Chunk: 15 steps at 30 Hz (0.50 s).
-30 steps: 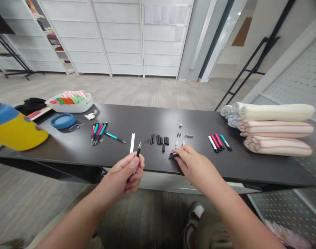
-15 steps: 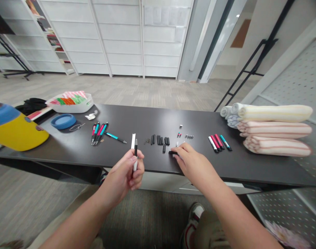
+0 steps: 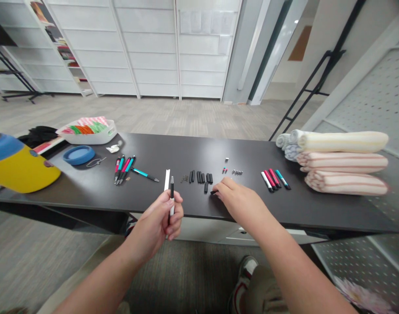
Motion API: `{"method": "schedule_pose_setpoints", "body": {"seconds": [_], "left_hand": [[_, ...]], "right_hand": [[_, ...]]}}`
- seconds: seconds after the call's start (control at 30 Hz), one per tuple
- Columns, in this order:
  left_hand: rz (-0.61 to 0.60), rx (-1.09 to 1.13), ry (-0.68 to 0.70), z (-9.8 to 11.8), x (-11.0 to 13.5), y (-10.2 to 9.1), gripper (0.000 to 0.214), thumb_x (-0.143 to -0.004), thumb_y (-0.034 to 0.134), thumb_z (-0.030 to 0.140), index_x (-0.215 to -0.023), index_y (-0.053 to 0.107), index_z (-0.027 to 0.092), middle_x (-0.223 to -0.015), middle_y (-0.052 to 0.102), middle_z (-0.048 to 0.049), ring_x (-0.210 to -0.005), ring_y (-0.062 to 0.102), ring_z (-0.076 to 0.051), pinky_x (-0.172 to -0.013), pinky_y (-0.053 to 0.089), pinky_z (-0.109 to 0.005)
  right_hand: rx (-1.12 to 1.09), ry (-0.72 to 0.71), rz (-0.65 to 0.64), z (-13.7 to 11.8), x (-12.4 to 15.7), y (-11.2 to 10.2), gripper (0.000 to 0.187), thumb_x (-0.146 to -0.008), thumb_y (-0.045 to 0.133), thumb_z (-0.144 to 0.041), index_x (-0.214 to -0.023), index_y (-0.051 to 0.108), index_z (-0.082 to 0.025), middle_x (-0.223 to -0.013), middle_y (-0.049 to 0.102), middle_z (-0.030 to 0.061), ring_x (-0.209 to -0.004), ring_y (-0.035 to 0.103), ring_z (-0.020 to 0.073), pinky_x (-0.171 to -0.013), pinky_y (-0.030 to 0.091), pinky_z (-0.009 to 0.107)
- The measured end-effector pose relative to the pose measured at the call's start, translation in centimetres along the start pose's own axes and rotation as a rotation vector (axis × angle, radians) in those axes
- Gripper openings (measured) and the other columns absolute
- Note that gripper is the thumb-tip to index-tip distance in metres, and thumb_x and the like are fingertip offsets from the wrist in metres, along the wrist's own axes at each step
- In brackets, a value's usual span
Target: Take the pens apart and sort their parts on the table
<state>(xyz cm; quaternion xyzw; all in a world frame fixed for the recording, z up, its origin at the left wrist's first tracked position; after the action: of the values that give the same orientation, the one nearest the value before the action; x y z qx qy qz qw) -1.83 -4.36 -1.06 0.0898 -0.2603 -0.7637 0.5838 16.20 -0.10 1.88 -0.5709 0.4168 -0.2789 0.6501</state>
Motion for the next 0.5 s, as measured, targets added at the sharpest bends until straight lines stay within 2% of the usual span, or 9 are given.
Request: {"method": "schedule_pose_setpoints", "body": {"seconds": [0.17,0.4,0.5], "left_hand": [[0.002,0.006,-0.001,0.1,0.2,-0.1,0.014,-0.100,0.052,0.037,-0.103,0.050,0.023,-0.068,0.043,0.0066,-0.047,0.032,-0.008,-0.045,0.033,-0.019],[-0.016,0.002,-0.023,-0.2,0.3,0.1,0.015,-0.100,0.052,0.037,-0.104,0.050,0.022,-0.068,0.042,0.0068,-0.047,0.032,-0.007,-0.045,0.033,-0.019],[-0.018,0.004,-0.027,-0.2,0.4,0.1,0.016,-0.100,0.052,0.037,-0.104,0.050,0.022,-0.068,0.042,0.0068,-0.048,0.032,-0.007,-0.045,0.033,-0.019]], "right_hand": [[0.003,-0.085,0.028,-0.7,0.2,-0.2,0.023,-0.101,0.056,-0.012,-0.118,0.064,-0.024,-0.114,0.069,0.0059,-0.101,0.064,0.0213,-0.079,0.048,0.031],[0.007,-0.082,0.038,-1.1,0.2,0.3,0.027,-0.101,0.056,-0.013,-0.124,0.064,-0.023,-0.115,0.071,0.0071,-0.102,0.063,0.0238,-0.083,0.050,0.034],[-0.021,-0.054,0.084,-1.4,0.3,0.0,0.020,-0.104,0.054,-0.022,-0.120,0.067,-0.022,-0.110,0.071,0.0086,-0.100,0.063,0.0247,-0.087,0.051,0.037]]}}
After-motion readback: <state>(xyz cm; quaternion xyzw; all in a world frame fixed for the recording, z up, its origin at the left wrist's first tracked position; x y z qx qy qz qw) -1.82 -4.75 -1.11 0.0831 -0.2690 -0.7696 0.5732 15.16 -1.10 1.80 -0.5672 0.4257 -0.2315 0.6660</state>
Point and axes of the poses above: each hand's wrist, its own x-axis away from the middle knuckle, its own y-axis out of the palm, z = x × y, the point moved 9 cm from there along -x, towards the middle knuckle
